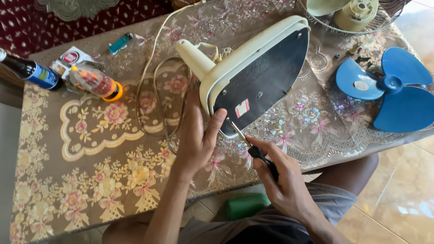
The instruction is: The person disassembles a small electric fan by unscrewing the base and motor housing with a screwdriver. They remove screws from the fan base and motor casing, then set the screwdriver down and continue to manipulate the fan components on the table.
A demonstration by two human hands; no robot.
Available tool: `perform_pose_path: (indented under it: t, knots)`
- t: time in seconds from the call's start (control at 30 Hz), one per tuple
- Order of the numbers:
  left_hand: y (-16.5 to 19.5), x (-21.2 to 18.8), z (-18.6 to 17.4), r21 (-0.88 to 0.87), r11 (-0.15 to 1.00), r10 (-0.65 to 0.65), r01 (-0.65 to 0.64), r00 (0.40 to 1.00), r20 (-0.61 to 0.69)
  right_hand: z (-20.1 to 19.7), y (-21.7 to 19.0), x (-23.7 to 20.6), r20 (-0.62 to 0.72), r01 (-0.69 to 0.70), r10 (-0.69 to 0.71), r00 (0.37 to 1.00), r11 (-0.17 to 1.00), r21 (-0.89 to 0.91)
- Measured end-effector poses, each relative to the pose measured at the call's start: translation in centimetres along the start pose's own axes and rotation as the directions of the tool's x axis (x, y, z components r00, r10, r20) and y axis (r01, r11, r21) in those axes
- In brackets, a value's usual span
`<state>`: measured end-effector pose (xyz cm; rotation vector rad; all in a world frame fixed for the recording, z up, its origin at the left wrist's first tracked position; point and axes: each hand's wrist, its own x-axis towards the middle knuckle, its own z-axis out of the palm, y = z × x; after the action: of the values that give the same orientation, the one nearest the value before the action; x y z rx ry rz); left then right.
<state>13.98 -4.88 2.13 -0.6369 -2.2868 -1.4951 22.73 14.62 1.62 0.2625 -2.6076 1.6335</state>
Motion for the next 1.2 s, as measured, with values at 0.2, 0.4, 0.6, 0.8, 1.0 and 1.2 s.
perform_pose_path:
  t: [0.2,0.4,0.6,0.8,1.0,1.2]
  knots:
    - [-0.1,-0.4,0.3,0.008,0.996,-0.084,0.085,0.994,-0.074,0.1,0.0,0.3,0.018,-0.050,0.049,0.999,0.998,0.041]
    - [0.1,-0.4,0.0,0.042,0.997,-0.058,0.063,0.993,-0.098,-0.1,-0.2,-0.1,0.015,0.040,-0.040,0.999,0.999,0.000]
    - [0.6,-0.4,-0.1,-0.011,1.000,-0.030,0.029,0.995,-0.096,0.3,-0.4,-0.9,0.028,-0.026,0.024,0.999,0.999,0.037]
    - [0.8,-0.6,-0.4,0.018,0.997,-0.080,0.081,0.994,-0.070,-1.3,-0.2,-0.1,0.466,-0.594,0.399,0.790,0.309,0.743]
    - [0.9,-0.6,-0.6,-0.017,0.999,-0.053,0.051,0.996,-0.068,-2.0,-0.1,-0.2,0.488,-0.582,0.329,0.808,0.316,0.750]
    - [0.9,-0.4,-0.5,0.035,0.994,-0.096,0.099,0.993,-0.072,-1.8,0.2,-0.6,0.419,-0.574,0.407,0.812,0.422,0.702]
